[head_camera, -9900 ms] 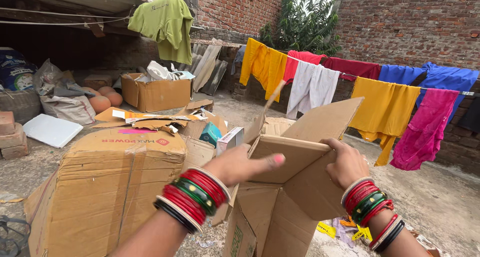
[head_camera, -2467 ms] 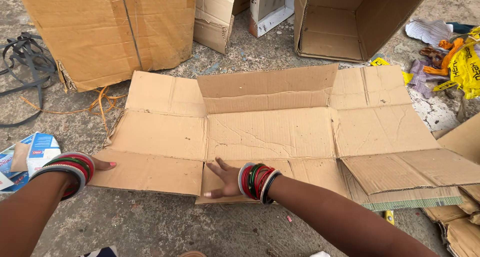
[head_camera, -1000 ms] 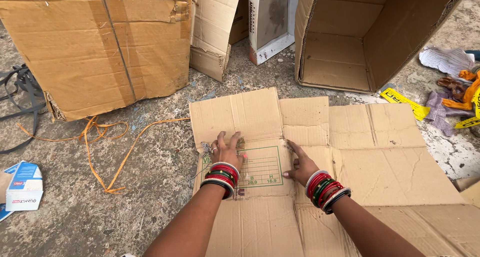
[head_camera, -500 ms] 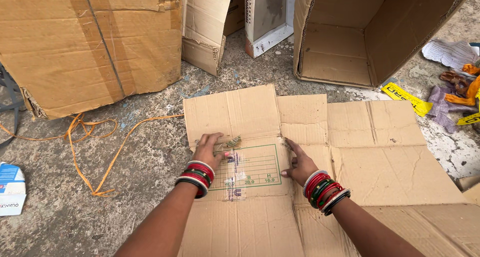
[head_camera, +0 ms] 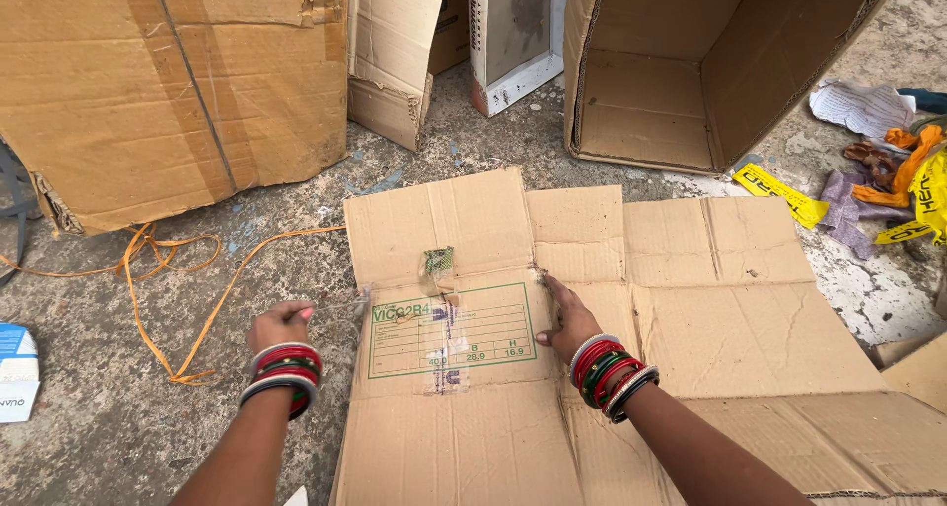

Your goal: The person flattens empty cardboard boxes on the ground. They tear open a small box by hand, use scissors to cut the tape on a larger sealed box, unfold its flaps, and press the flattened cardboard flat, adding it to a pile of already flattened pieces.

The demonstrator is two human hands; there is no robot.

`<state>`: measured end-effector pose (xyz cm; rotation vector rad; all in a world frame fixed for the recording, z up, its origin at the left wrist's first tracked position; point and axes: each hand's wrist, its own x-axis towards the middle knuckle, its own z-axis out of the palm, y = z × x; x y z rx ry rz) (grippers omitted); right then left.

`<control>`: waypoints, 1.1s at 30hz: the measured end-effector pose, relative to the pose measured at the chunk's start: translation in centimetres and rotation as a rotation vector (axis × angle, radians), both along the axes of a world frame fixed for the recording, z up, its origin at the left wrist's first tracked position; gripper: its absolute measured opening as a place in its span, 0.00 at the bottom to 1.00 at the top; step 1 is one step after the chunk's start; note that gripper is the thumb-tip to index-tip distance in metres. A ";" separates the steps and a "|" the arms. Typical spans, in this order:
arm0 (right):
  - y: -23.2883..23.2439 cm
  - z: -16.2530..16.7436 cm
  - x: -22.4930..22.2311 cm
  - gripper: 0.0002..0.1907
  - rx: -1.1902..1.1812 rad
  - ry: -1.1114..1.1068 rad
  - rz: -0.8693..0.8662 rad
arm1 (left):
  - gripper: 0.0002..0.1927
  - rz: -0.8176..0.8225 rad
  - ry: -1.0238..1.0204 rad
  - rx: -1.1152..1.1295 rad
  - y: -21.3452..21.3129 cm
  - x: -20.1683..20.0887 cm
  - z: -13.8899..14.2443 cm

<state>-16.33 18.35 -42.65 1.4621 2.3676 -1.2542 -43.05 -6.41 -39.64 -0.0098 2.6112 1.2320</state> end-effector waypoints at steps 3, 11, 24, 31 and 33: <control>0.2 -0.3 -0.1 0.53 0.023 0.026 0.014 | 0.09 0.177 0.175 -0.285 -7.3 -4.1 2.7; -1.6 -1.6 -0.4 0.42 0.325 0.019 0.059 | 0.38 -0.433 -0.183 -0.550 -4.5 -0.6 -1.4; -7.9 5.1 4.2 0.48 0.273 -0.392 0.438 | 0.39 -0.476 -0.485 0.079 -1.1 0.4 3.6; -4.3 10.7 7.8 0.49 0.170 -0.802 0.252 | 0.48 -0.615 -0.032 -0.243 2.6 -4.2 14.7; -1.1 10.8 10.9 0.50 0.237 -0.865 0.034 | 0.47 -0.683 0.011 -0.213 3.7 -4.3 16.8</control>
